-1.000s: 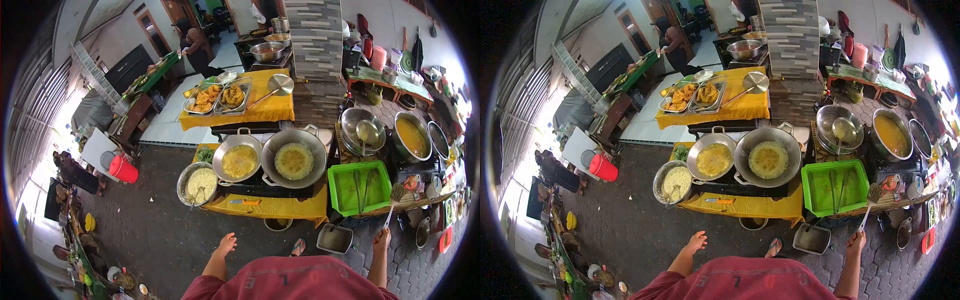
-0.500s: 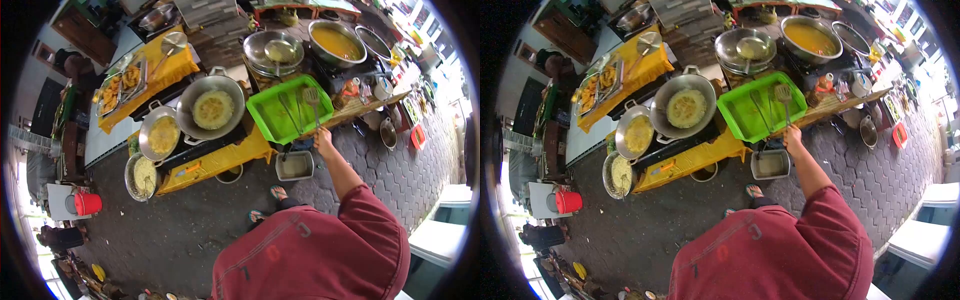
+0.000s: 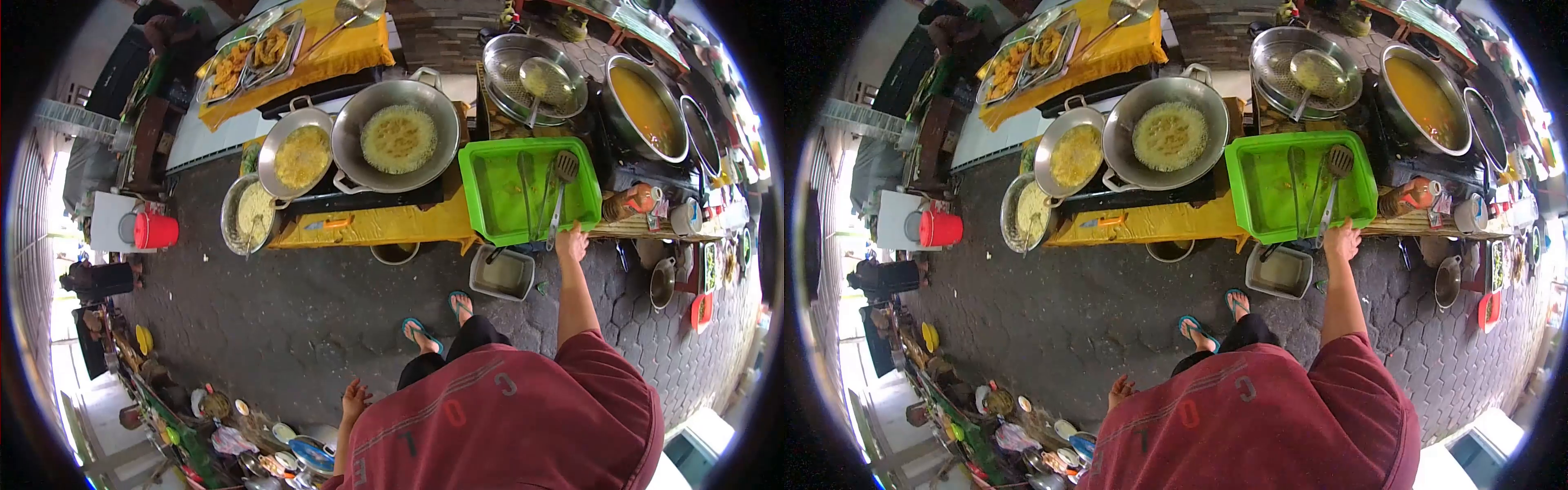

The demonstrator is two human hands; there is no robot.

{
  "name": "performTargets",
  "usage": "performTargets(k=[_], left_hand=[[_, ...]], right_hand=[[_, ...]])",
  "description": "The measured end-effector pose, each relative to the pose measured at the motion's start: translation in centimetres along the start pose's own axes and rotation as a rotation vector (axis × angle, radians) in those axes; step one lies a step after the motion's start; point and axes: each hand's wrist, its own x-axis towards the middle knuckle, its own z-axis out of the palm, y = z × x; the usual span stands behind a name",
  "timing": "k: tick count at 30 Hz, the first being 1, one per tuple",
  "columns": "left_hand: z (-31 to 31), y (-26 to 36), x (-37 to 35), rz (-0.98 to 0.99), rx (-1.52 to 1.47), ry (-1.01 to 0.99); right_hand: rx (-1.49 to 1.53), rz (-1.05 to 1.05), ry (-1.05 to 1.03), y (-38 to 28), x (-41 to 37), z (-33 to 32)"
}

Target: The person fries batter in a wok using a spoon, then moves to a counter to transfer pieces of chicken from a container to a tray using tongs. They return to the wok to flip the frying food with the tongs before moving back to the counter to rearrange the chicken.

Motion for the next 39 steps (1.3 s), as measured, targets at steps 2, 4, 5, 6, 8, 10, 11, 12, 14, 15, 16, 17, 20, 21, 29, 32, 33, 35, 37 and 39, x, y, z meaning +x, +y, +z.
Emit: performTargets(k=[2,4,5,6,8,10,11,12,14,15,16,17,20,21,29,32,33,35,37,39], left_hand=[[-5.3,-9.6,2.3,0.071,0.067,-0.022],[-5.2,-18.5,5.3,0.342,0.234,-0.037],[-5.3,-18.7,5.4,0.347,0.243,-0.058],[-5.2,-18.6,5.4,0.314,0.211,-0.087],[-5.0,-18.6,5.3,0.238,0.148,-0.135],[-4.9,-18.6,5.3,0.163,0.085,-0.173],[-4.9,-18.6,5.2,0.127,0.052,-0.186],[-4.9,-18.5,5.2,0.094,0.019,-0.197],[-4.8,-18.4,5.0,0.019,-0.041,-0.215],[-4.7,-18.2,4.8,-0.016,-0.07,-0.224],[-3.6,-16.3,3.8,-0.049,-0.099,-0.235],[-3.8,-12.7,4.1,-0.047,-0.09,-0.239],[11.1,8.5,0.1,0.012,0.433,-0.203],[13.2,10.3,2.1,0.054,0.305,-0.292],[38.7,24.9,10.9,0.333,0.412,-0.537],[46.1,24.1,16.4,0.347,0.374,-0.505],[47.3,24.4,15.7,0.345,0.369,-0.498],[48.8,25.4,13.6,0.345,0.274,-0.299],[48.6,24.8,14.0,0.358,0.216,-0.288],[48.4,21.9,16.9,0.47,0.115,-0.273]], right_hand=[[-0.037,-0.131,0.019,-0.8,0.0,-0.5],[-0.07,-0.424,0.027,-2.4,0.1,-0.8],[0.01,-0.558,0.075,-2.5,0.5,1.2],[0.004,-0.597,0.016,-3.4,0.4,1.9],[-0.011,-0.624,-0.042,-4.9,-0.5,1.9],[-0.076,-0.479,0.072,-5.5,-0.7,1.1],[-0.058,-0.379,0.051,-5.2,0.2,1.2],[-0.056,-0.372,0.052,-4.9,0.9,1.2],[-0.06,-0.155,0.012,-3.9,2.0,1.3],[-0.083,-0.147,-0.042,-3.4,2.9,2.1],[-0.078,-0.137,-0.041,-3.4,3.4,1.9],[-0.08,-0.135,-0.168,-3.4,3.9,1.8],[-0.101,-0.128,-0.306,-3.5,5.1,2.0],[-0.079,-0.094,-0.298,-3.2,5.5,2.5],[-0.102,-0.247,-0.239,-0.4,7.1,2.4],[-0.242,-0.437,-0.06,0.5,6.5,2.6],[-0.243,-0.445,-0.064,0.2,6.1,1.9],[-0.18,-0.46,0.028,-0.5,5.1,0.9],[-0.04,-0.547,0.003,-0.6,4.4,2.5],[0.109,-0.636,-0.02,-1.8,2.7,3.1]])
